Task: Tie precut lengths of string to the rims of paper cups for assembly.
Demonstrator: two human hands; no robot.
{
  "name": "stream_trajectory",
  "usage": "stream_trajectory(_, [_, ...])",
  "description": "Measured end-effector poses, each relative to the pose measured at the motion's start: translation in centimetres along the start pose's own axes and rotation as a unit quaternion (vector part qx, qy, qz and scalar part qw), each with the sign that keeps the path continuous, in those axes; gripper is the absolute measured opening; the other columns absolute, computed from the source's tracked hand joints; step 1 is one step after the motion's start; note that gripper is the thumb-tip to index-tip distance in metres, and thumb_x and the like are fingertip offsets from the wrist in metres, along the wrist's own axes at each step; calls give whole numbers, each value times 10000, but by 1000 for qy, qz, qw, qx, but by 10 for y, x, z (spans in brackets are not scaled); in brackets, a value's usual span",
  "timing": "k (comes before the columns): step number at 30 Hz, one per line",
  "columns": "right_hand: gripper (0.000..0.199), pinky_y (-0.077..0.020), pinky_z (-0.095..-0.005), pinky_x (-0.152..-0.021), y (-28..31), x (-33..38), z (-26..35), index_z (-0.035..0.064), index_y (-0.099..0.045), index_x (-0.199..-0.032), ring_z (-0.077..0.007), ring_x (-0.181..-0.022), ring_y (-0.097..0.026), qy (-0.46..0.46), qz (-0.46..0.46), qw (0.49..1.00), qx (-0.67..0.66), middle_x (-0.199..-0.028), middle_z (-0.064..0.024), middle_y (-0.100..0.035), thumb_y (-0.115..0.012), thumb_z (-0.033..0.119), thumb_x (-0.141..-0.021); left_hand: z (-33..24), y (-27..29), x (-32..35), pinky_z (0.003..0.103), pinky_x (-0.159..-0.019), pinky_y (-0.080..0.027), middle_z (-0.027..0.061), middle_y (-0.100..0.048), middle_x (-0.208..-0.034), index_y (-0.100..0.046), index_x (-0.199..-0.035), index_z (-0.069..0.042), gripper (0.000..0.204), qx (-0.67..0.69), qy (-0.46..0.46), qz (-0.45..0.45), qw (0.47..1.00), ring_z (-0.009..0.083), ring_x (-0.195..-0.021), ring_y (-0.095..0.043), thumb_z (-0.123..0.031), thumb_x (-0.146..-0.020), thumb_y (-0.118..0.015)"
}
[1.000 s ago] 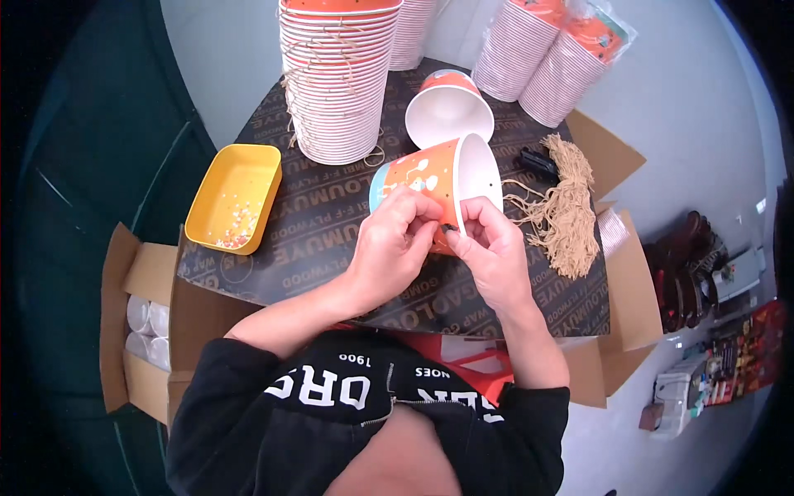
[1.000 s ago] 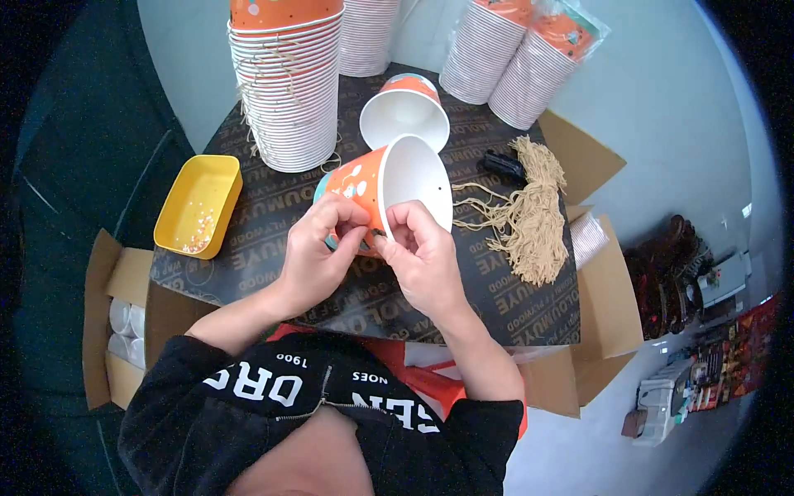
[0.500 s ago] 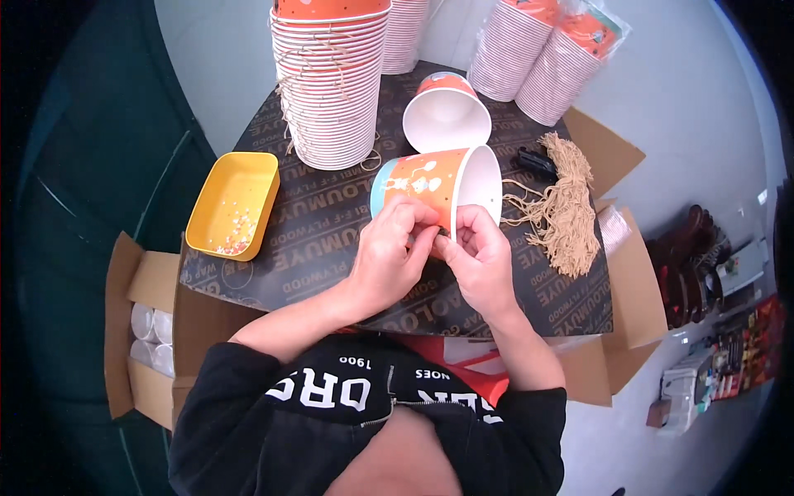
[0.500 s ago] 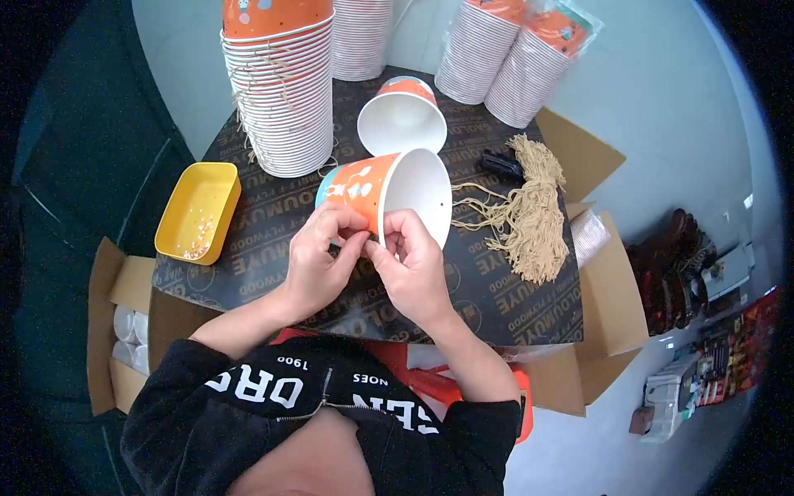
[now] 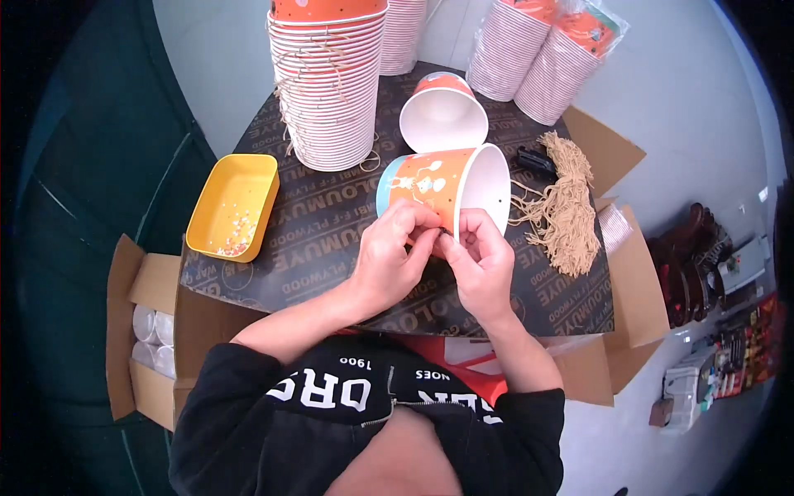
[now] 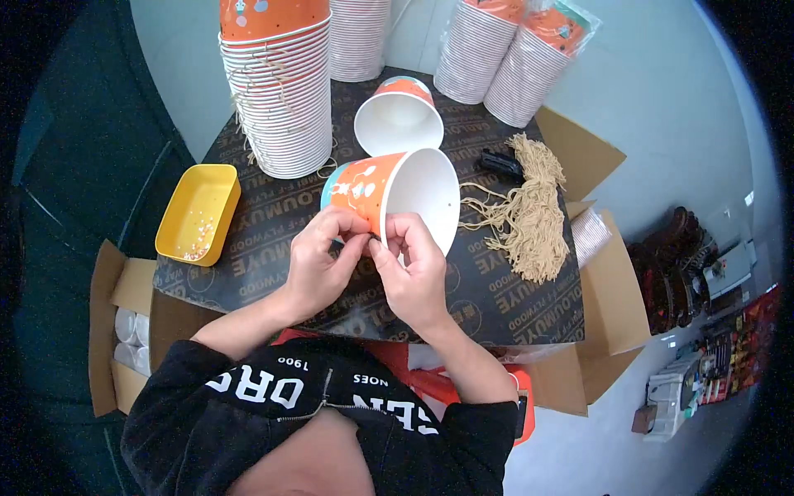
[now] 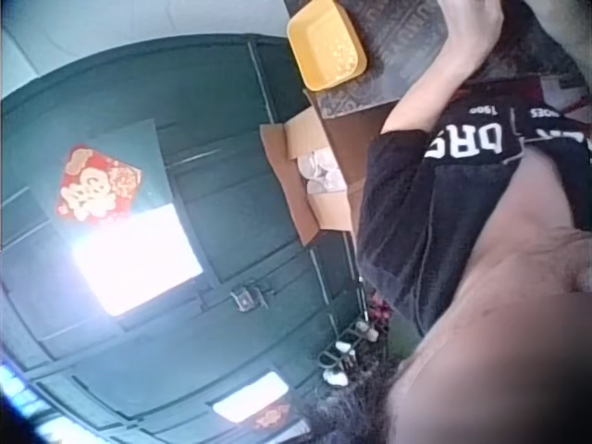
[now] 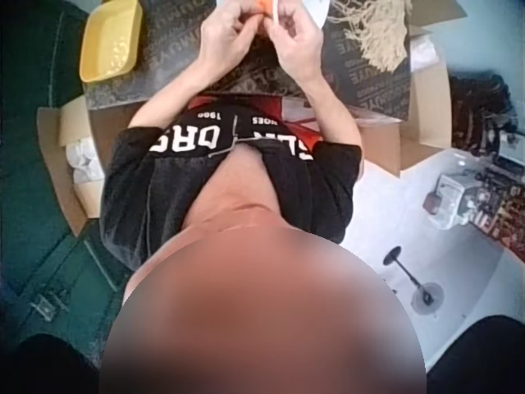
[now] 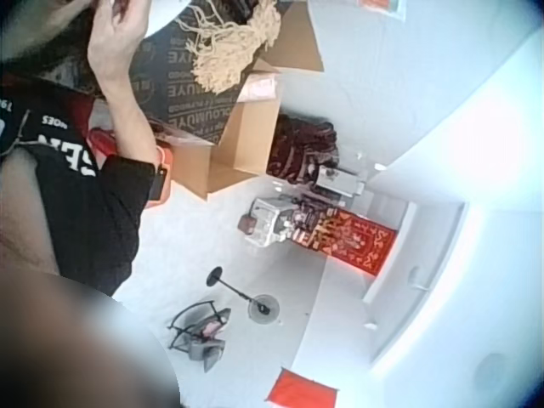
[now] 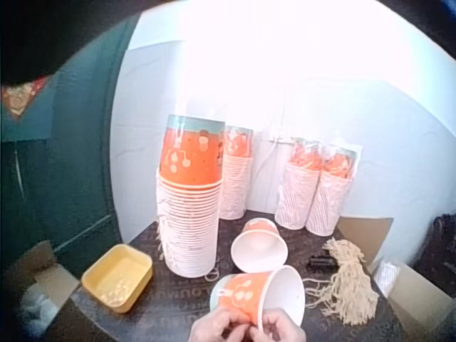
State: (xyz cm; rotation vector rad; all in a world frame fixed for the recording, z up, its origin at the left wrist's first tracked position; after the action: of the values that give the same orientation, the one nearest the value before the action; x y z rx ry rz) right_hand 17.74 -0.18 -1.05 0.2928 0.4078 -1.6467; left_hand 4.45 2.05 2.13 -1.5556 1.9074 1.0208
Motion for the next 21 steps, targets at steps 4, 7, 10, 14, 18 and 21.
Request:
stream_trajectory(4, [95, -415, -216, -633, 2, 1, 6, -21, -579, -958, -66, -706, -475, 33, -8, 997, 74, -924, -35, -567, -642, -19, -887, 1, 1, 0, 331, -610, -523, 135, -599, -834, -575, -959, 9, 194, 6, 1, -7, 1000, 256, -718, -643, 93, -809, -665])
stream_trajectory(7, [93, -411, -229, -617, 3, 2, 11, -19, -574, -937, -86, -687, -471, 56, -6, 991, 124, -907, -51, -563, -638, -33, -872, 3, 1, 1, 307, -676, -512, 116, -625, -851, -607, -939, 7, 172, 12, 24, -3, 1000, 223, -751, -631, 86, -802, -674])
stream_trajectory(10, [111, -412, -237, -615, -4, 2, 20, -12, -562, -925, -98, -685, -471, 84, 3, 980, 179, -900, -61, -557, -635, -59, -855, 5, 2, 5, 315, -679, -514, 124, -628, -863, -604, -941, 8, 176, 8, 34, 0, 999, 237, -764, -637, 88, -800, -674])
stream_trajectory(14, [168, -415, -233, -630, -8, 3, 19, 2, -532, -933, -94, -708, -468, 124, 21, 972, 201, -931, -64, -545, -636, -92, -841, 5, 3, 3, 316, -677, -515, 123, -629, -855, -606, -932, 9, 174, 1, 22, -15, 1000, 241, -770, -641, 86, -795, -679])
stream_trajectory(18, [194, -416, -223, -644, -8, 5, -2, 6, -511, -968, -82, -721, -462, 55, -2, 995, 80, -961, -55, -533, -625, -99, -852, 4, 5, 3, 360, -611, -512, 135, -596, -815, -567, -933, 1, 188, -13, -7, -22, 1000, 291, -713, -631, 76, -800, -678])
stream_trajectory(21, [203, -415, -214, -651, -8, 6, -5, 8, -503, -994, -73, -722, -456, 40, -6, 998, 53, -966, -40, -520, -612, -103, -865, 6, 5, 4, 361, -610, -512, 135, -599, -814, -571, -925, 0, 182, -6, 7, -17, 1000, 292, -711, -632, 73, -799, -679])
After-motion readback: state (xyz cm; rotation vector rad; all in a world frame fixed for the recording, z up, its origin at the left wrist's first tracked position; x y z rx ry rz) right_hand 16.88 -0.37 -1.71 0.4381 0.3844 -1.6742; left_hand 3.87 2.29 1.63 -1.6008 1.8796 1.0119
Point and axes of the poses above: each hand's wrist, its own x-axis away from the middle knuckle, its own y-axis out of the back of the hand, z = x × y, the point moved 8 cm from there along -x, towards the middle knuckle
